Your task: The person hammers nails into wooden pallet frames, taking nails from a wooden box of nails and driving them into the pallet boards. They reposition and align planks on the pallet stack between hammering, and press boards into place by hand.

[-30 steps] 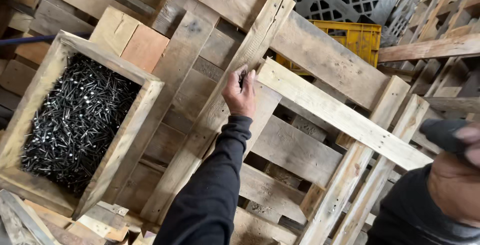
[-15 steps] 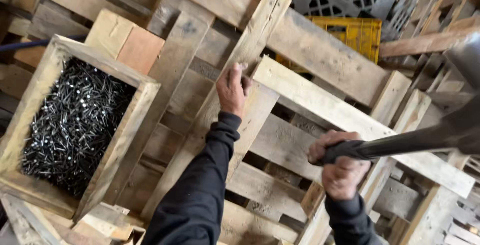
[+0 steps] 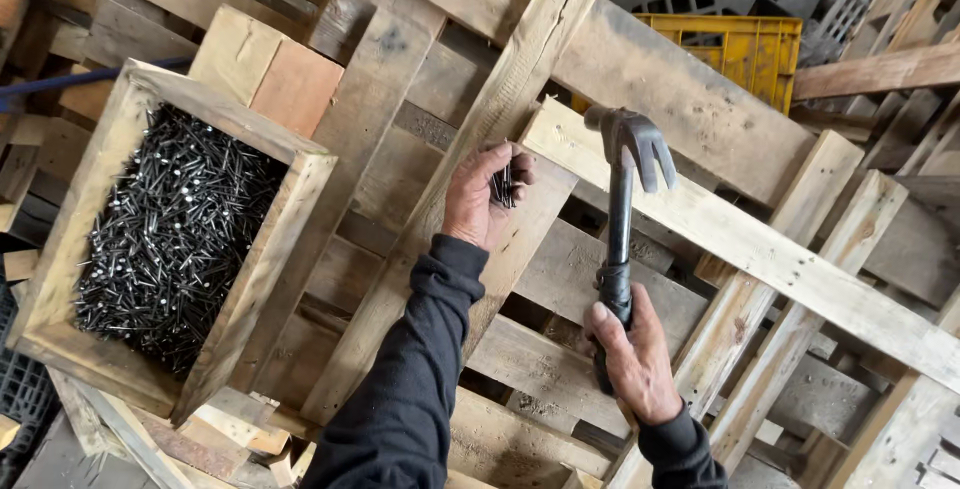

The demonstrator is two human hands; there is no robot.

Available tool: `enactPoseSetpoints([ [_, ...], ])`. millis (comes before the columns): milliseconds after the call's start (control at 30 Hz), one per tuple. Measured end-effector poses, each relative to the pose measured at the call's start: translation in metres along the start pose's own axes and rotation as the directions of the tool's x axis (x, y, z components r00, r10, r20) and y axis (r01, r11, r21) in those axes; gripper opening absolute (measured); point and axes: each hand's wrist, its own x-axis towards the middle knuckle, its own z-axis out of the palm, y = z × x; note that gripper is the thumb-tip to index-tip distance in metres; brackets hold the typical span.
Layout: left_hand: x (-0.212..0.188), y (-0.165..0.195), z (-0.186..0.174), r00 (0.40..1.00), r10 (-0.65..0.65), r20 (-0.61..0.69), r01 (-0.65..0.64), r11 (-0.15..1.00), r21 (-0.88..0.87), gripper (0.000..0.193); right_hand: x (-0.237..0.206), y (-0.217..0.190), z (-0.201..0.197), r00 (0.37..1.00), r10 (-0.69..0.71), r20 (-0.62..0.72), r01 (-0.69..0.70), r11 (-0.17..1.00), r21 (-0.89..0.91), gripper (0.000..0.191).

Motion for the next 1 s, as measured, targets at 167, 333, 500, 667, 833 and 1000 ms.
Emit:
enactPoseSetpoints([
  [167,0.000,-0.006,-0.003,0.992,0.024,0.123,-0.010,0.993,-0.114,0.013,0.023,0.016,0.002,0.983,0.184,0.002,-0.183,0.980,-0.080,0.035],
  [333,0.007,-0.005,-0.001,0.999,0.042,-0.012,-0.041,0.997,0.066,0.014,0.012,0.018,-0.010,0.992,0.124,-0.033,-0.128,0.974,-0.186,0.041],
  [500,0.021,-0.002,0.001,0.996,0.091,0.011,-0.091,0.985,0.147,0.015,0.008,0.026,-0.009,0.990,-0.133,-0.042,0.132,0.991,-0.034,0.045],
  [667,0.023,0.007,0.010,0.997,0.055,0.054,-0.061,0.991,0.115,0.026,0.039,0.038,-0.011,0.984,0.174,-0.044,-0.179,0.966,-0.185,0.045],
  [833,0.024,0.006,0.016,0.987,0.153,0.047,-0.159,0.963,0.219,0.016,0.028,0.027,-0.021,0.980,0.198,-0.021,-0.199,0.974,-0.106,0.046],
  [1000,0.041,-0.015,0.007,0.902,0.408,0.144,-0.423,0.761,0.492,0.010,0.012,0.020,-0.007,0.995,0.048,-0.082,-0.059,0.989,-0.134,0.045],
])
